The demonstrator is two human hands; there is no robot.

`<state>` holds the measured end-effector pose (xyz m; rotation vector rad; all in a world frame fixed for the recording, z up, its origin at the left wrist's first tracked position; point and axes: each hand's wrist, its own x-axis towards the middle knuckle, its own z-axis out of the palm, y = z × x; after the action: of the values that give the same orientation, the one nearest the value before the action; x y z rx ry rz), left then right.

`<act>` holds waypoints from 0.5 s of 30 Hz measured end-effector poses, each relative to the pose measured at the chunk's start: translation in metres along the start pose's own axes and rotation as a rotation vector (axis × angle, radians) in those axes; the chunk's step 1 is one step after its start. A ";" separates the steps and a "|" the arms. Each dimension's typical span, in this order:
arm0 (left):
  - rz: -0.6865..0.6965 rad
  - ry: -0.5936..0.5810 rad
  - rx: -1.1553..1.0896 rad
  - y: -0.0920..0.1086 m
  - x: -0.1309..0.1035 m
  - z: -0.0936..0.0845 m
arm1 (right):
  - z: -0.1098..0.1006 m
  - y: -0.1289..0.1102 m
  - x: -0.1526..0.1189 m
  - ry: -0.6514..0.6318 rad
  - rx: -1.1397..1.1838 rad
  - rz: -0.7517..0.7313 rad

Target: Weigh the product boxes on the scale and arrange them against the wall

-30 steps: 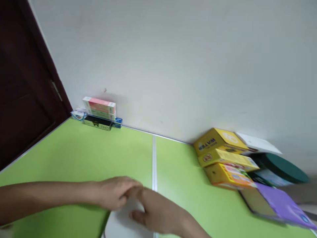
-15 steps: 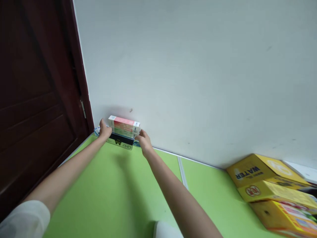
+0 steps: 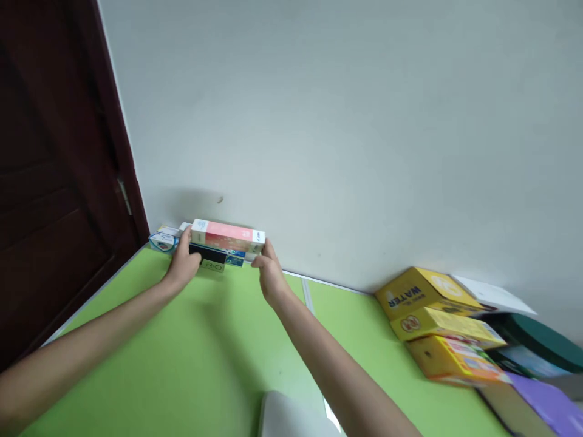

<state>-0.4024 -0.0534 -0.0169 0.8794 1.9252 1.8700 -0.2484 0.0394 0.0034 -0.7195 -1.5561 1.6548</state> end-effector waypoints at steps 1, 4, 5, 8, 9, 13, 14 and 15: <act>-0.018 -0.054 -0.044 0.007 -0.020 0.007 | -0.012 -0.003 -0.015 0.016 0.016 0.013; -0.101 -0.246 -0.143 0.029 -0.080 0.025 | -0.049 -0.010 -0.064 0.091 0.049 0.102; -0.132 -0.310 -0.159 0.034 -0.099 0.029 | -0.060 -0.012 -0.081 0.115 0.065 0.133; -0.241 -0.476 -0.139 0.045 -0.153 0.034 | -0.090 -0.021 -0.137 0.179 0.109 0.194; -0.293 -0.525 -0.114 0.046 -0.170 0.033 | -0.099 -0.023 -0.157 0.201 0.119 0.217; -0.448 -0.674 -0.053 0.041 -0.230 0.022 | -0.128 -0.012 -0.234 0.268 0.162 0.321; -0.463 -0.669 -0.050 0.038 -0.244 0.019 | -0.132 -0.004 -0.252 0.273 0.174 0.336; -0.479 -0.646 -0.048 0.035 -0.256 0.016 | -0.136 0.005 -0.268 0.269 0.187 0.350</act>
<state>-0.1906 -0.2015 -0.0326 0.7870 1.5035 1.1615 0.0131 -0.1016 -0.0391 -1.1095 -1.1147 1.8342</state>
